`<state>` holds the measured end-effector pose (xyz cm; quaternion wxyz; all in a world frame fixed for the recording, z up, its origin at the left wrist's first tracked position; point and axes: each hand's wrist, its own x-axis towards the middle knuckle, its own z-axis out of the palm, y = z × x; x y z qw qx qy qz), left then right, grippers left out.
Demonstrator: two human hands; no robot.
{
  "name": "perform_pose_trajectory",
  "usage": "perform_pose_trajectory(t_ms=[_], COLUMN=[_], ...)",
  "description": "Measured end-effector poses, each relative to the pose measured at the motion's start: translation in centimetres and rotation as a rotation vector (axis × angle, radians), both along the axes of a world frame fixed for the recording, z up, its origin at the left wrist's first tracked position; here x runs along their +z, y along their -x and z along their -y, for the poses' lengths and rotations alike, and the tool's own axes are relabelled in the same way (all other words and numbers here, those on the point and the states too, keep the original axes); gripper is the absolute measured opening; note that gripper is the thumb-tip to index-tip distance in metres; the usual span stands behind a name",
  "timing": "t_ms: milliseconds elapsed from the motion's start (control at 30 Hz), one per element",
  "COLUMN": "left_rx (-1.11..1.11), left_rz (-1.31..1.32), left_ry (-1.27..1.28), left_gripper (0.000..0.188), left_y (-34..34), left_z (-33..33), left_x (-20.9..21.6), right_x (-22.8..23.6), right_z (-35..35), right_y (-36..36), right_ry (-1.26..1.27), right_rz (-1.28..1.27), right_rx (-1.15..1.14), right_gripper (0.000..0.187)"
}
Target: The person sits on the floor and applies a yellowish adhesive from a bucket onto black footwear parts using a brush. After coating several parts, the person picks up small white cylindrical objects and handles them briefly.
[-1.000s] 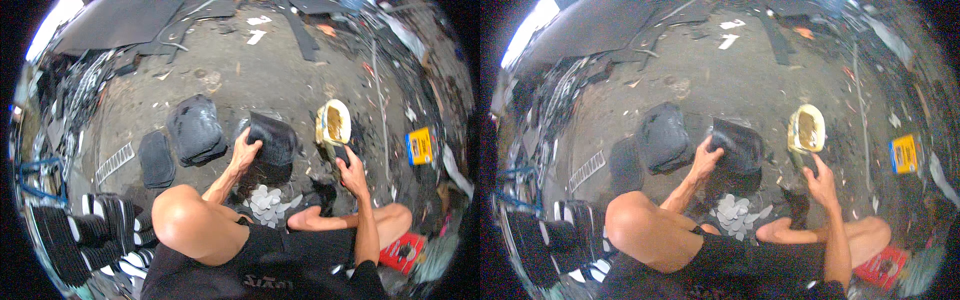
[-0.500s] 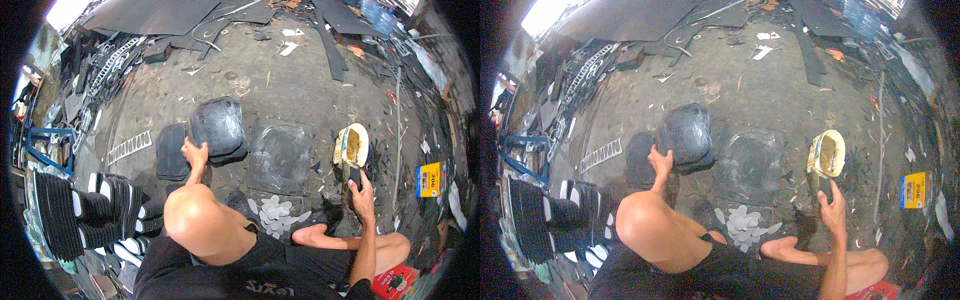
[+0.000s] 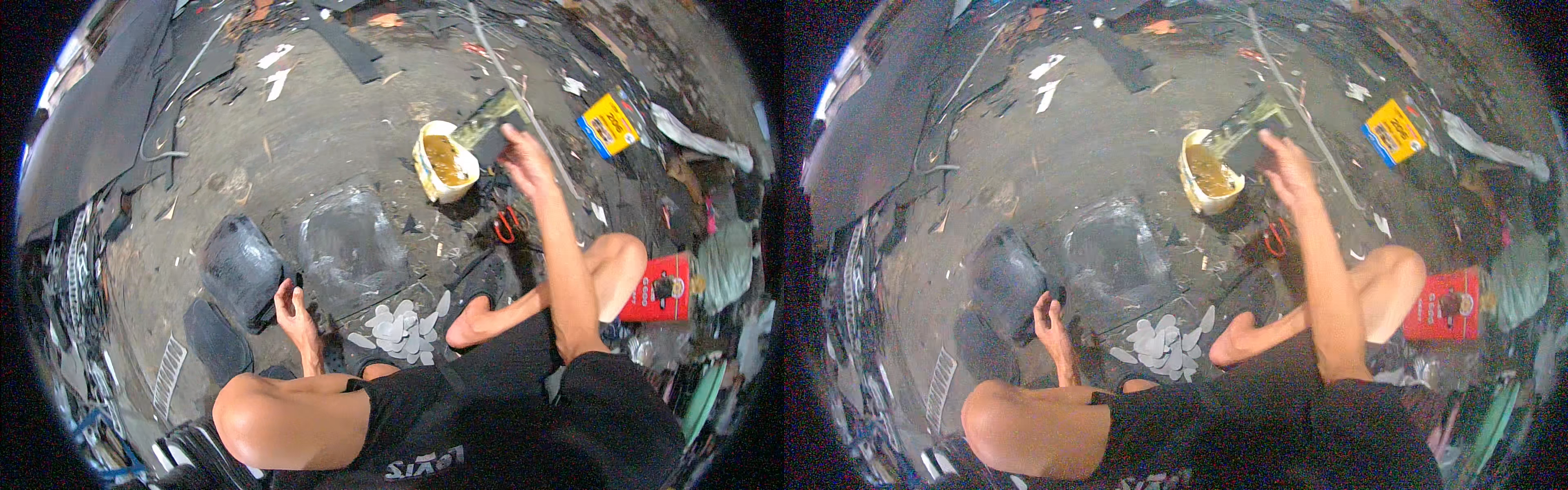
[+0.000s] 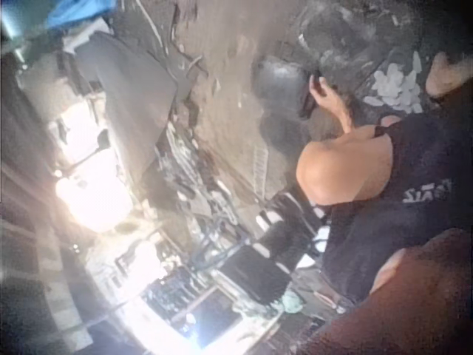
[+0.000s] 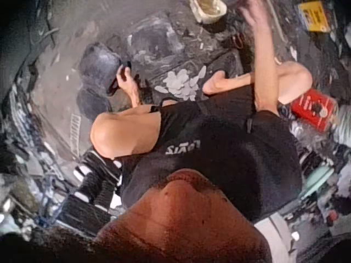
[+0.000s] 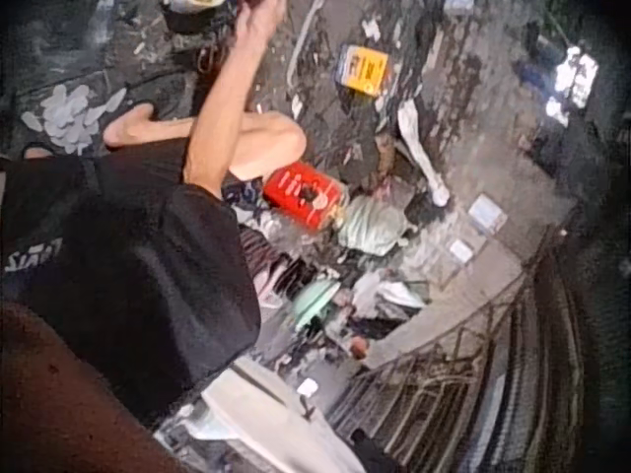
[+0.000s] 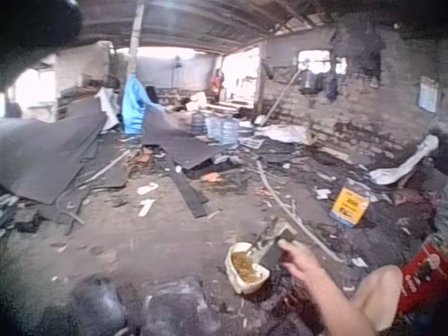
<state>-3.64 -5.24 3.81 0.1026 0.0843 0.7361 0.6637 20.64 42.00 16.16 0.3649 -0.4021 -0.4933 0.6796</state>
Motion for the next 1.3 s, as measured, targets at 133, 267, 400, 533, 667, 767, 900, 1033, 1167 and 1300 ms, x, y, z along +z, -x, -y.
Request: perform_pose_trajectory(t_ms=[133, 267, 400, 533, 667, 767, 900, 1033, 1167, 1300], left_rx=[-0.174, -0.241, -0.271, -0.344, -0.543, -0.519, -0.826, -0.536, -0.282, -0.214], left_rz=[-0.278, -0.676, -0.656, -0.372, -0.470, -1.030, -0.763, -0.379, -0.304, -0.353], left_ry=[0.313, 0.685, 0.956, 0.987, 1.029, 1.060, 1.063, 0.879, 0.758, 0.781], left_gripper=[0.038, 0.052, 0.088, 0.102, 0.114, 0.138, 0.159, 0.138, 0.110, 0.091], left_y=[-2.1, -3.3, -2.8, -3.7, -1.8, 4.0, 4.9, 2.2, -1.4, -0.6], left_z=[-2.5, -2.1, 0.5, 1.0, -1.2, -3.8, -6.1, -1.5, -1.9, -2.5], left_x=[-0.4, -3.7, -4.9, -3.8, -1.3, -5.7, -5.0, -3.6, -4.6, -4.8], right_x=[-9.7, -12.5, -11.6, -9.5, -6.7, -4.6, -5.8, -9.4, -14.4, -15.3], right_z=[-0.7, -1.6, 0.7, 2.4, 4.4, 9.9, 14.7, 19.7, 20.6, 22.6], right_y=[-3.9, -8.0, -4.8, -3.6, -0.6, 5.4, 7.0, 7.4, 5.9, 5.5], right_ry=[-0.072, -0.526, -0.360, -0.457, -0.800, -0.908, -0.951, -0.757, -0.647, -0.875], right_rz=[0.790, 1.041, 0.779, 0.743, 0.747, 0.646, 0.560, 0.596, 0.736, 0.735], right_rx=[0.056, -0.394, -0.322, -0.262, -0.292, -0.093, 0.211, 0.443, 0.531, 0.685], right_gripper=[0.037, 0.034, 0.025, 0.020, 0.019, 0.018, 0.017, 0.016, 0.022, 0.028])
